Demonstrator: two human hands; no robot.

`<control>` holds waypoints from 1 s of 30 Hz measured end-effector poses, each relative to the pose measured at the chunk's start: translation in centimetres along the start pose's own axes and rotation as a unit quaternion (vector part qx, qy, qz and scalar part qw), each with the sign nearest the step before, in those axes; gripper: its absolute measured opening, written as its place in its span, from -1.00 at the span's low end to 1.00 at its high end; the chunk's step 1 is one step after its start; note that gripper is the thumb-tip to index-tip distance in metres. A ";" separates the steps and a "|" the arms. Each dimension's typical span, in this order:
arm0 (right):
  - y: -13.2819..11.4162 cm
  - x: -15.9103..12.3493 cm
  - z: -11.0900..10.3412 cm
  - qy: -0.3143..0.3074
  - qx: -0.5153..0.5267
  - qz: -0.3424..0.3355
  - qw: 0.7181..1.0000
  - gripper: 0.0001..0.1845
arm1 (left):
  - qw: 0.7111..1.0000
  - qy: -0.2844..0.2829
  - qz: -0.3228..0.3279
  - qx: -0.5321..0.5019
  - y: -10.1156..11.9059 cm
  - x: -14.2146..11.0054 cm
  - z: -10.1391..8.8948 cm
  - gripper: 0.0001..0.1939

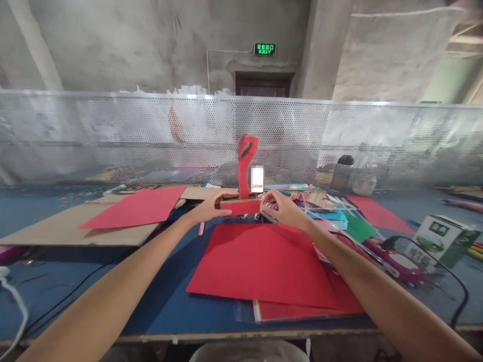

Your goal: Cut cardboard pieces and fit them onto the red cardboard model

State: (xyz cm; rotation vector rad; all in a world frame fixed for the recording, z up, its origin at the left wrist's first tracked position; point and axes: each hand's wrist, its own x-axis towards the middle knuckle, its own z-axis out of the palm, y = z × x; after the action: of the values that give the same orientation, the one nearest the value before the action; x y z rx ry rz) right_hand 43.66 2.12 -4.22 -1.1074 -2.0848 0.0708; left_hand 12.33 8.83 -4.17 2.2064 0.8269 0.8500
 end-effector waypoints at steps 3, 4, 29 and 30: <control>-0.7 -0.1 -0.3 -0.059 -0.032 0.002 0.998 -0.83 | 0.999 0.037 0.000 0.004 -0.3 -0.2 -1.2 -0.27; -0.9 -0.3 -0.2 -0.099 -0.039 -0.014 0.994 -0.82 | 0.999 0.046 0.001 0.009 -0.3 -0.2 -1.4 -0.28; -1.3 0.0 -3.6 -0.071 0.088 -0.063 0.992 -0.79 | 0.998 0.011 -0.054 -0.014 -0.2 -0.9 -0.8 -0.14; -1.0 -0.1 -4.2 -0.041 0.120 -0.055 0.990 -0.78 | 0.998 0.006 -0.063 -0.013 -0.1 -0.9 -0.6 -0.12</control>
State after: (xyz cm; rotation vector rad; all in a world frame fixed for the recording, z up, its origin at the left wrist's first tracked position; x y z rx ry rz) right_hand 45.73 0.24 -1.00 -0.8574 -2.1403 0.3092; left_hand 11.36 8.41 -4.19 2.1036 0.9442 0.8078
